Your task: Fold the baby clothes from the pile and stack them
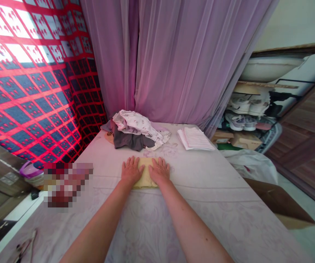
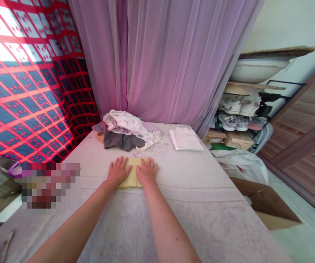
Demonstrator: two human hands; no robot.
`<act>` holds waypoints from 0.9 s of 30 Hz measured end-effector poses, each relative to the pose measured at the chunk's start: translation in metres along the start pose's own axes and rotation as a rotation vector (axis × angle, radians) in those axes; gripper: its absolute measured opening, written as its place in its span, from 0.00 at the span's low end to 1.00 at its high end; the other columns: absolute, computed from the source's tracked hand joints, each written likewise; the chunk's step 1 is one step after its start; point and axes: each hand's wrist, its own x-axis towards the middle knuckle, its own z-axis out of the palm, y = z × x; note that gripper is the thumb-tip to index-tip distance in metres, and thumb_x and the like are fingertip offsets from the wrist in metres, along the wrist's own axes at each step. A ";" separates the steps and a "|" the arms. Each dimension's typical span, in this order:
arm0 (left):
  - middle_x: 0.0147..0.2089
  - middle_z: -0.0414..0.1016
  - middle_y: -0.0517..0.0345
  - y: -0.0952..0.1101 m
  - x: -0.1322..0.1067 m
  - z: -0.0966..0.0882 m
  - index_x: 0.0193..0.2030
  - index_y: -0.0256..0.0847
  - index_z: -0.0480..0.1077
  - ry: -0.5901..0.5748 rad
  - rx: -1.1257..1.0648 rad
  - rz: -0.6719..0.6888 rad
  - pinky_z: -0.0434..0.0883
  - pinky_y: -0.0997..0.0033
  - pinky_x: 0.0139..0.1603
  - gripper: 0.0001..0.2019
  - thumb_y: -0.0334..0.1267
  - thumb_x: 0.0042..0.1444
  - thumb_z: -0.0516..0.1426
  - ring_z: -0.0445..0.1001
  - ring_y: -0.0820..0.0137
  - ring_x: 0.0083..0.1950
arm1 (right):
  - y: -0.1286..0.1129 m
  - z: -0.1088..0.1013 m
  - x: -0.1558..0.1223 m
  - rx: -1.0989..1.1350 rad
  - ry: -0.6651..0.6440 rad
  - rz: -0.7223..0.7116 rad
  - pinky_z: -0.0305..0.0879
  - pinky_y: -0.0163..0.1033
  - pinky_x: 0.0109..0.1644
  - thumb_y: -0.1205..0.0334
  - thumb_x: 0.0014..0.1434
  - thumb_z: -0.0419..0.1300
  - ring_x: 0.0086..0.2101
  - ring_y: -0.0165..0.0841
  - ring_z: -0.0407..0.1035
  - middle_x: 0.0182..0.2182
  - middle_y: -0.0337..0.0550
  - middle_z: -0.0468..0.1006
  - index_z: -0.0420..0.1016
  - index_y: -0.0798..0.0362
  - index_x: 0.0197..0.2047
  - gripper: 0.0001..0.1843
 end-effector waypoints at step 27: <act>0.68 0.58 0.46 -0.031 -0.057 -0.014 0.62 0.40 0.62 0.076 -0.021 -0.096 0.50 0.45 0.65 0.26 0.50 0.64 0.42 0.53 0.53 0.69 | 0.040 0.003 -0.058 0.043 0.209 -0.029 0.40 0.57 0.64 0.54 0.66 0.41 0.63 0.43 0.50 0.62 0.53 0.62 0.61 0.56 0.63 0.27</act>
